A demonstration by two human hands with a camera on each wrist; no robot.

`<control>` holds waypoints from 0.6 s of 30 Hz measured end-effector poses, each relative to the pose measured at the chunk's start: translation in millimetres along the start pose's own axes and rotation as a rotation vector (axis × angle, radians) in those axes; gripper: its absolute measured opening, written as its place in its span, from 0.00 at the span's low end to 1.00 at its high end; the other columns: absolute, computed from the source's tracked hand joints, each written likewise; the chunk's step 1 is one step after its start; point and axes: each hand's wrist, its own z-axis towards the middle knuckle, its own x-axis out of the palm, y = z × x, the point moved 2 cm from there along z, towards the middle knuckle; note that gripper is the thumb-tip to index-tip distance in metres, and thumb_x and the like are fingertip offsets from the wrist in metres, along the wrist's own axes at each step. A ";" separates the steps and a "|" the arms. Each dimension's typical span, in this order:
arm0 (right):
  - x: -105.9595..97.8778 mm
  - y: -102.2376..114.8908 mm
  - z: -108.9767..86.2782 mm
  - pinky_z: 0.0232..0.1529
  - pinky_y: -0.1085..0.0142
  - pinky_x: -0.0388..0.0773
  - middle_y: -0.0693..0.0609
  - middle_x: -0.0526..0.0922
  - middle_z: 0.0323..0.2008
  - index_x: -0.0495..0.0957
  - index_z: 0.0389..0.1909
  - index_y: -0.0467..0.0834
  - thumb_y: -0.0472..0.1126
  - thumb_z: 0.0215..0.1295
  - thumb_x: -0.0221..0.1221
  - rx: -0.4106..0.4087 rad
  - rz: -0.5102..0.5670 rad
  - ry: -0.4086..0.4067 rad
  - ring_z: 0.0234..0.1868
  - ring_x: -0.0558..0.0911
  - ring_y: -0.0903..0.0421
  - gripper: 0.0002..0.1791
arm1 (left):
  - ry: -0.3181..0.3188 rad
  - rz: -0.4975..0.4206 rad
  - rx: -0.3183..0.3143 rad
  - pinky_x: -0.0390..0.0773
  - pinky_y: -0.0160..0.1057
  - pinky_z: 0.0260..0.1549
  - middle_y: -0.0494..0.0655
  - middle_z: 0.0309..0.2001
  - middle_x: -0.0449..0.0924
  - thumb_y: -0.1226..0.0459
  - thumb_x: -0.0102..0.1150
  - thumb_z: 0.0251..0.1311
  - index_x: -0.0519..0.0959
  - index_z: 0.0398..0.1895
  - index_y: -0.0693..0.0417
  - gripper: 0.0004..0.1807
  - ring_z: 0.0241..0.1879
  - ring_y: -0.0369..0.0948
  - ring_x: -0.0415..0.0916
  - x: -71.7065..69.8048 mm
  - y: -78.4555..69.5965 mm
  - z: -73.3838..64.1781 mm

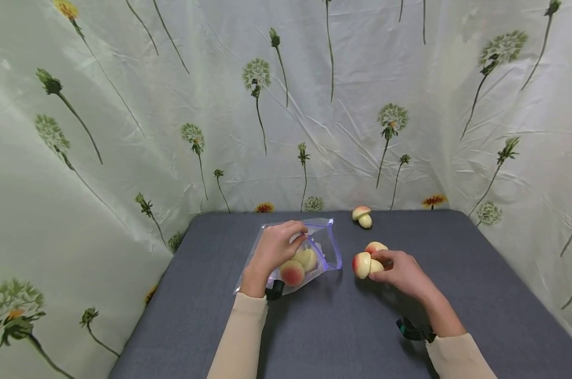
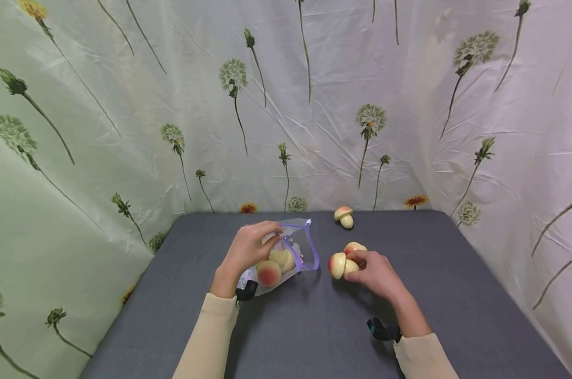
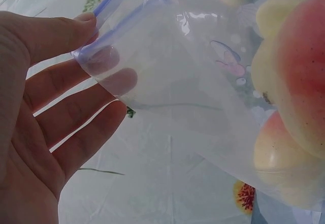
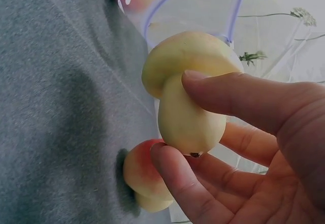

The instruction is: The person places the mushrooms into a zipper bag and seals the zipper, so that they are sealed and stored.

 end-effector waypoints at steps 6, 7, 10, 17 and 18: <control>-1.0 4.6 3.5 0.40 0.58 0.78 0.50 0.85 0.48 0.81 0.59 0.46 0.48 0.56 0.74 -0.009 0.004 -0.007 0.43 0.84 0.52 0.29 | 0.001 0.005 0.000 0.77 0.33 0.28 0.37 0.40 0.85 0.63 0.70 0.63 0.84 0.38 0.47 0.04 0.31 0.33 0.81 -1.4 -0.4 0.0; -1.0 5.3 4.0 0.40 0.58 0.78 0.49 0.85 0.48 0.81 0.60 0.46 0.48 0.56 0.74 -0.011 0.004 -0.007 0.43 0.84 0.51 0.29 | 0.002 0.006 -0.001 0.77 0.33 0.28 0.36 0.40 0.85 0.63 0.69 0.63 0.84 0.38 0.47 0.04 0.31 0.33 0.80 -1.4 -0.3 0.0; -0.6 7.9 6.2 0.40 0.58 0.79 0.49 0.85 0.47 0.80 0.60 0.44 0.48 0.56 0.73 -0.013 -0.001 -0.009 0.44 0.84 0.49 0.30 | 0.007 0.005 -0.003 0.77 0.32 0.28 0.36 0.40 0.85 0.63 0.69 0.64 0.84 0.39 0.46 0.03 0.32 0.32 0.80 -1.4 -0.1 0.0; -0.7 16.7 11.1 0.40 0.57 0.80 0.49 0.85 0.46 0.82 0.55 0.46 0.49 0.56 0.74 0.004 0.006 -0.018 0.45 0.84 0.49 0.26 | 0.005 0.002 0.002 0.77 0.33 0.28 0.36 0.41 0.85 0.63 0.69 0.63 0.84 0.39 0.46 0.04 0.31 0.33 0.80 0.1 0.3 -0.1; -0.7 17.8 11.8 0.40 0.57 0.80 0.49 0.85 0.46 0.82 0.55 0.47 0.49 0.56 0.74 0.007 0.011 -0.017 0.45 0.84 0.49 0.26 | 0.006 0.005 0.004 0.77 0.33 0.28 0.36 0.41 0.85 0.63 0.69 0.63 0.84 0.39 0.46 0.04 0.31 0.33 0.80 0.3 0.3 0.0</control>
